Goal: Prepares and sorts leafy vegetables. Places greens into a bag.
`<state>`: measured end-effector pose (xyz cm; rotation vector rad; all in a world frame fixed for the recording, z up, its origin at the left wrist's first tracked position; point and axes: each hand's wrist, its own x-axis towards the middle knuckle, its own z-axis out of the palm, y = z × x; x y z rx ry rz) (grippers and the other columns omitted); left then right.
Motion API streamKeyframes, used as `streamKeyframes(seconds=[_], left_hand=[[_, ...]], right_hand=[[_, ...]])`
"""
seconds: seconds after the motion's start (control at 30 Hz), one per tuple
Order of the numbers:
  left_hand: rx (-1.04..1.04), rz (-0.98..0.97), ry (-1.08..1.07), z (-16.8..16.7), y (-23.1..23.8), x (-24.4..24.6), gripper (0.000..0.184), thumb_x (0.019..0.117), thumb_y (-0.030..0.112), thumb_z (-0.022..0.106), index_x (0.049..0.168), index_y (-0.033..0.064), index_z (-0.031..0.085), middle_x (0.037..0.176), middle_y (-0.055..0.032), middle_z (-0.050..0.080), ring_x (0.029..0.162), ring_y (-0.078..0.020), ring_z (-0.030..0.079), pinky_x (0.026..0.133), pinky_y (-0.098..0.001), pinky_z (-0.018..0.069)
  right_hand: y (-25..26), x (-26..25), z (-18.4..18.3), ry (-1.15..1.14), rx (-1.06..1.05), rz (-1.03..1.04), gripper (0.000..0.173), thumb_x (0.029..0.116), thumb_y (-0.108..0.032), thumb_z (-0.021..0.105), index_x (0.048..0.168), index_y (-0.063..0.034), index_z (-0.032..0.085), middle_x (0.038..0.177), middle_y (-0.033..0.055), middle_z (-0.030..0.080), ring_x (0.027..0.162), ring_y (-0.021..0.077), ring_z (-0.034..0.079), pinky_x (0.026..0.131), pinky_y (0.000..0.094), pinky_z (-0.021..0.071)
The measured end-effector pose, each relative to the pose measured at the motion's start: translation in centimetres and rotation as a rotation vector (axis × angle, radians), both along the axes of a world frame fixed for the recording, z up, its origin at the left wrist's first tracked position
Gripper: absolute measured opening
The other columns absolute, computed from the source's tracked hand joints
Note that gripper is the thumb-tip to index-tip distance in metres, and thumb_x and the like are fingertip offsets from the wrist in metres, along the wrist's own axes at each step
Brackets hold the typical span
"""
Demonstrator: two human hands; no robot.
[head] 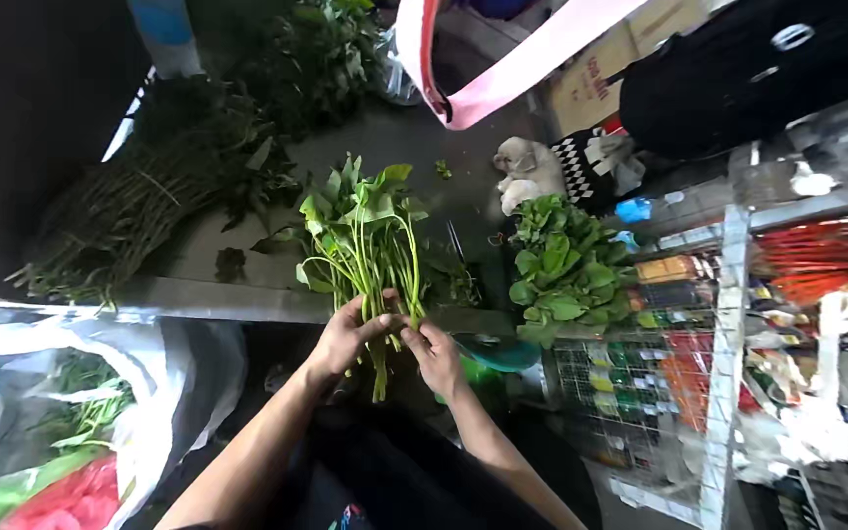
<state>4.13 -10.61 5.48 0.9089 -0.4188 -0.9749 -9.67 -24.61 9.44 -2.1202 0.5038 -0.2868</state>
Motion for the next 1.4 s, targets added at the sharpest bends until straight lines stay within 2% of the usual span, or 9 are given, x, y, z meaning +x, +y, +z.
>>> streamKeyframes(seconds=[0.13, 0.27, 0.43, 0.6, 0.8, 1.0, 1.17, 1.33, 1.4], left_hand=[[0.181, 0.069, -0.042, -0.4, -0.2, -0.6, 0.041, 0.0973, 0.017, 0.069, 0.136, 0.007, 0.061, 0.116, -0.0078, 0.071, 0.097, -0.0169, 0.07, 0.085, -0.0342, 0.0603], [0.279, 0.163, -0.349, -0.9, 0.1, -1.6, 0.037, 0.0965, 0.022, 0.071, 0.131, 0.0117, 0.067, 0.125, -0.0046, 0.067, 0.113, -0.0113, 0.065, 0.1, -0.0316, 0.0543], [0.318, 0.225, -0.494, 0.2, -0.1, -2.7, 0.033, 0.1004, 0.021, 0.064, 0.13, 0.0069, 0.064, 0.127, -0.007, 0.066, 0.115, -0.0098, 0.064, 0.102, -0.0301, 0.0536], [0.3, 0.254, -0.169, 1.1, -0.3, -3.0, 0.036, 0.1086, 0.022, 0.047, 0.14, 0.0058, 0.053, 0.116, -0.0089, 0.07, 0.101, -0.0154, 0.07, 0.089, -0.0373, 0.0606], [0.191, 0.36, 0.067, 2.0, 1.2, -1.8, 0.042, 0.1124, 0.023, 0.029, 0.143, 0.004, 0.05, 0.122, -0.0116, 0.069, 0.106, -0.0213, 0.07, 0.092, -0.0434, 0.06], [0.226, 0.458, 0.106, 3.3, 1.0, -2.1, 0.047, 0.1125, 0.024, 0.025, 0.146, -0.0004, 0.047, 0.13, -0.0179, 0.067, 0.109, -0.0282, 0.071, 0.094, -0.046, 0.0589], [0.419, 0.719, 0.027, 4.7, -2.0, -1.3, 0.034, 0.1115, 0.033, 0.039, 0.137, 0.0159, 0.055, 0.099, 0.0001, 0.071, 0.067, -0.0032, 0.059, 0.059, -0.0175, 0.0485], [0.53, 0.764, 0.128, 4.2, -6.4, 2.3, 0.051, 0.1002, 0.011, 0.057, 0.148, 0.0121, 0.04, 0.099, -0.0078, 0.067, 0.071, -0.0121, 0.063, 0.063, -0.0274, 0.0537], [0.778, 0.738, -0.015, 1.9, -7.9, 3.4, 0.061, 0.0969, 0.016, 0.063, 0.151, 0.0091, 0.037, 0.114, -0.0131, 0.066, 0.093, -0.0196, 0.068, 0.08, -0.0378, 0.0584]], right_hand=[[1.3, 1.2, -1.2, -0.005, 0.397, -0.116, 0.027, 0.0963, -0.018, 0.07, 0.117, -0.0007, 0.07, 0.101, 0.0047, 0.072, 0.076, 0.0063, 0.062, 0.068, 0.0229, 0.0537], [1.3, 1.0, -2.5, -0.107, 0.581, 0.009, 0.028, 0.0933, -0.007, 0.069, 0.119, 0.0012, 0.066, 0.112, 0.0086, 0.07, 0.103, 0.0145, 0.067, 0.091, 0.0331, 0.0581], [0.8, 0.9, -2.1, -0.033, 0.327, 0.118, 0.042, 0.0866, -0.008, 0.074, 0.125, 0.0047, 0.061, 0.112, 0.0083, 0.07, 0.098, 0.0106, 0.068, 0.087, 0.029, 0.059], [1.5, 2.8, -0.1, 0.284, 0.078, 0.146, 0.078, 0.0856, -0.024, 0.081, 0.145, 0.007, 0.043, 0.133, 0.0204, 0.062, 0.123, 0.0205, 0.062, 0.108, 0.036, 0.0505], [0.1, 4.3, -1.4, 0.279, 0.285, 0.285, 0.045, 0.1008, -0.035, 0.064, 0.128, 0.0007, 0.062, 0.11, 0.0132, 0.071, 0.101, 0.0161, 0.069, 0.095, 0.0374, 0.0561], [-4.6, 4.0, -1.7, 0.068, 0.478, 0.284, 0.034, 0.1054, -0.025, 0.056, 0.124, 0.003, 0.059, 0.091, 0.0076, 0.07, 0.078, 0.0138, 0.069, 0.076, 0.0329, 0.0607], [-9.7, 3.3, -0.5, -0.132, 0.279, 0.115, 0.034, 0.104, -0.029, 0.058, 0.126, -0.0026, 0.061, 0.084, 0.0034, 0.066, 0.068, 0.0093, 0.063, 0.065, 0.0287, 0.0577], [-13.1, 6.0, -1.3, 0.071, 0.231, 0.058, 0.038, 0.1065, -0.036, 0.056, 0.126, -0.0037, 0.058, 0.087, 0.01, 0.066, 0.07, 0.0187, 0.065, 0.067, 0.0388, 0.0584], [-13.6, 6.8, -2.5, 0.277, 0.186, 0.159, 0.047, 0.1051, -0.041, 0.057, 0.13, -0.0017, 0.056, 0.103, 0.0194, 0.069, 0.088, 0.0306, 0.07, 0.08, 0.051, 0.0588]])
